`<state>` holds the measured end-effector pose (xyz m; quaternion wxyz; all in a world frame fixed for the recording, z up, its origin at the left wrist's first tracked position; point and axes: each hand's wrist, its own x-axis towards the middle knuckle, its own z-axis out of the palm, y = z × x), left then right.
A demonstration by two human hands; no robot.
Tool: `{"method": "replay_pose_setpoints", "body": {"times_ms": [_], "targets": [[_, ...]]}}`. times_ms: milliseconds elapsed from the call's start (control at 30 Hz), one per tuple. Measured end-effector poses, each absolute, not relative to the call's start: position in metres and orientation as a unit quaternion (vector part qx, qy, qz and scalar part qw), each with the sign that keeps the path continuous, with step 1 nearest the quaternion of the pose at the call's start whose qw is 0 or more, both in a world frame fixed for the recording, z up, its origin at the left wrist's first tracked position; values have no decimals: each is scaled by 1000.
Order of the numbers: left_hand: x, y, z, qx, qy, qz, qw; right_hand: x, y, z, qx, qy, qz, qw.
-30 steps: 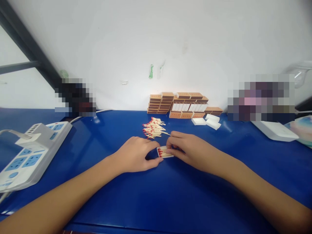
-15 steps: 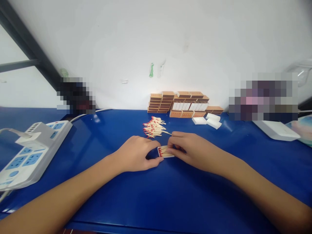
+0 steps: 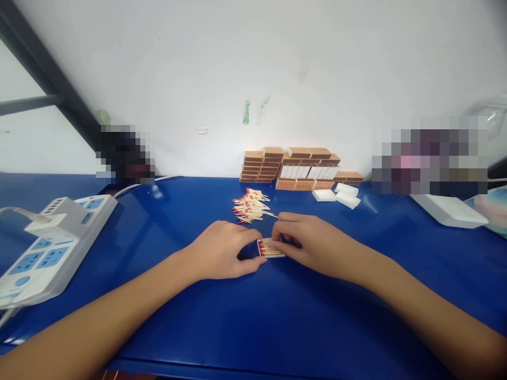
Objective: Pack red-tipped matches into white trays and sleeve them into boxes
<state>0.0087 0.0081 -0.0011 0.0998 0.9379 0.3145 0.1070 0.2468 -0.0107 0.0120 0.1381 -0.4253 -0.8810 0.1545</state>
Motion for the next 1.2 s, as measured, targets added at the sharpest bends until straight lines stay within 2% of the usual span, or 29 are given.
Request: {"method": "replay_pose_setpoints", "body": {"times_ms": [233,433,633,800,1200], "targets": [[10,9,1,921,340,156,110,264,15,4,-519,-818,73,238],[12,5,2,912,349,175,123,275,32,-11,-530,-815,106,209],[13,1,2,918,339,168,117,263,31,-17,-510,-820,121,228],[15,-3,1,922,329,161,127,264,30,-13,-495,-834,142,198],[12,2,5,918,336,178,114,268,13,2,-456,-850,88,249]]}}
